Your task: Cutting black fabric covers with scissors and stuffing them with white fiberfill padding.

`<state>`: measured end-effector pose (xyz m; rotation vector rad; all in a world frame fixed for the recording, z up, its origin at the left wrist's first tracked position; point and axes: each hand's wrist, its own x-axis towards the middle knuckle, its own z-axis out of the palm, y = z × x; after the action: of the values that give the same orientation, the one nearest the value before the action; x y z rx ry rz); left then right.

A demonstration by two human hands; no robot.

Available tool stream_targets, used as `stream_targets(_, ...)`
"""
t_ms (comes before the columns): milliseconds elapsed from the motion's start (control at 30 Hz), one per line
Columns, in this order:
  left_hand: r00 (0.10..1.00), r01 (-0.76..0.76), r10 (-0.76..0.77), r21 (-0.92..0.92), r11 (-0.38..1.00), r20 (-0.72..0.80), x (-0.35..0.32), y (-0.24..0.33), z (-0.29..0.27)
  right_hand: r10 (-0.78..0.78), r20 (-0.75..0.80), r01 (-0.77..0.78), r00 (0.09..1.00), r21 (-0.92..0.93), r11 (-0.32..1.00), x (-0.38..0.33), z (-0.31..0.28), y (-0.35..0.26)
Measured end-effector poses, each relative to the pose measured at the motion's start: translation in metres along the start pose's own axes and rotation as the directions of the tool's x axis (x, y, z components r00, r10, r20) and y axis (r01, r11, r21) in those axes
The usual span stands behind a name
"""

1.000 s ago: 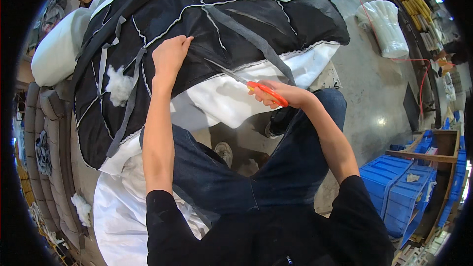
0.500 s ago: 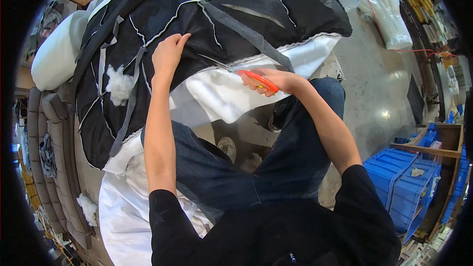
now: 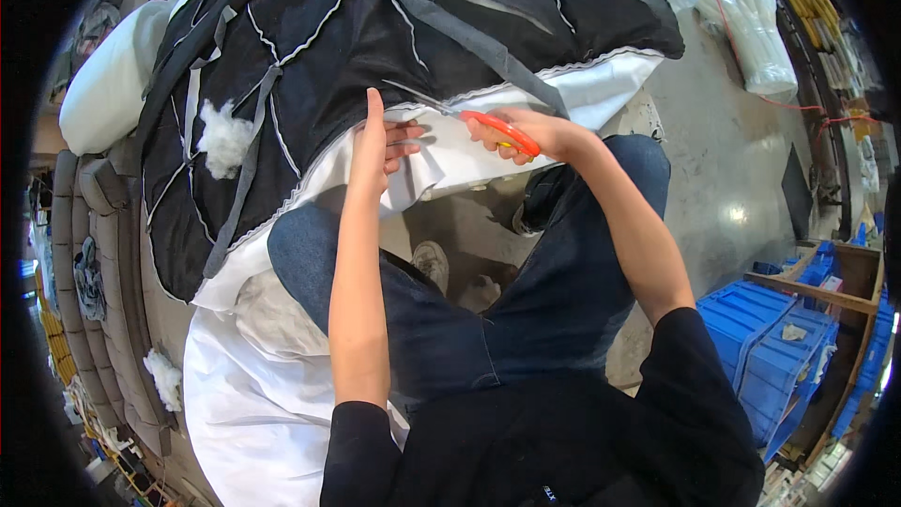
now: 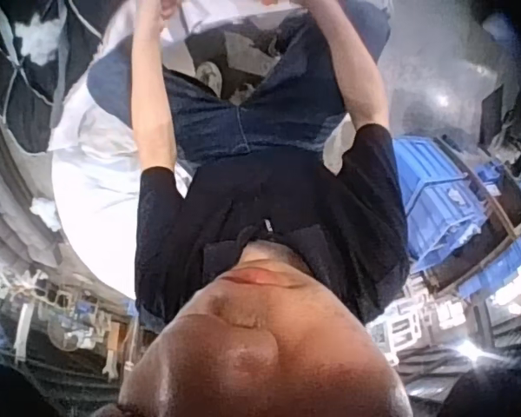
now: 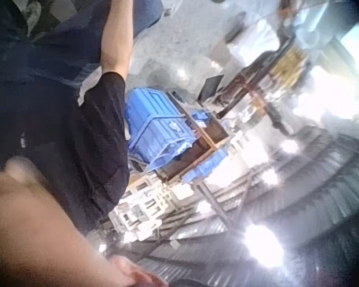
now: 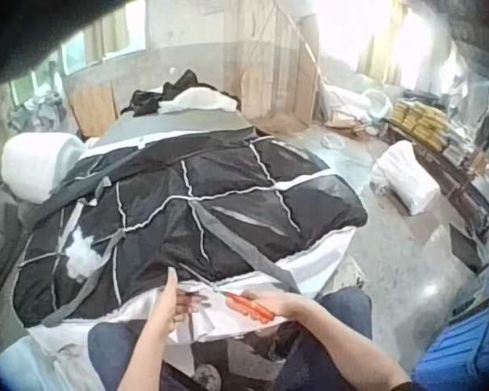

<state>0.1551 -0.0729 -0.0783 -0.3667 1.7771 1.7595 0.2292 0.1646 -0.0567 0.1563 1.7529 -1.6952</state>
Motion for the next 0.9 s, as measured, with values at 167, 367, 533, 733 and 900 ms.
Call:
stream_targets(167, 0.949, -0.273, 0.277, 0.045, 0.961, -0.153, 0.019, -0.030, -0.002, 0.072, -0.035, -0.074, 0.997, -0.087, 0.993, 0.007, 0.004, -0.005)
stream_targets(367, 0.914, -0.384, 0.390, 0.073, 0.921, -0.116, 0.003, -0.033, 0.002, -0.048, 0.058, 0.042, 0.997, 0.100, 0.994, -0.002, -0.004, 0.002)
stream_targets(533, 0.947, -0.319, 0.320, 0.040, 0.947, -0.034, -0.007, -0.027, -0.002, -0.091, 0.121, 0.069, 0.988, 0.174, 0.982, -0.008, -0.015, 0.006)
stream_targets(733, 0.952, -0.301, 0.302, -0.033, 0.953, 0.046, -0.007, -0.030, -0.010, -0.137, 0.096, 0.124, 0.986, 0.130, 0.984, -0.010, -0.019, -0.002)
stream_targets(900, 0.958, -0.271, 0.274, -0.040, 0.962, 0.090, -0.007, -0.032, -0.008, -0.093, 0.147, 0.086, 0.985, 0.054, 0.995, -0.001, -0.020, -0.008)
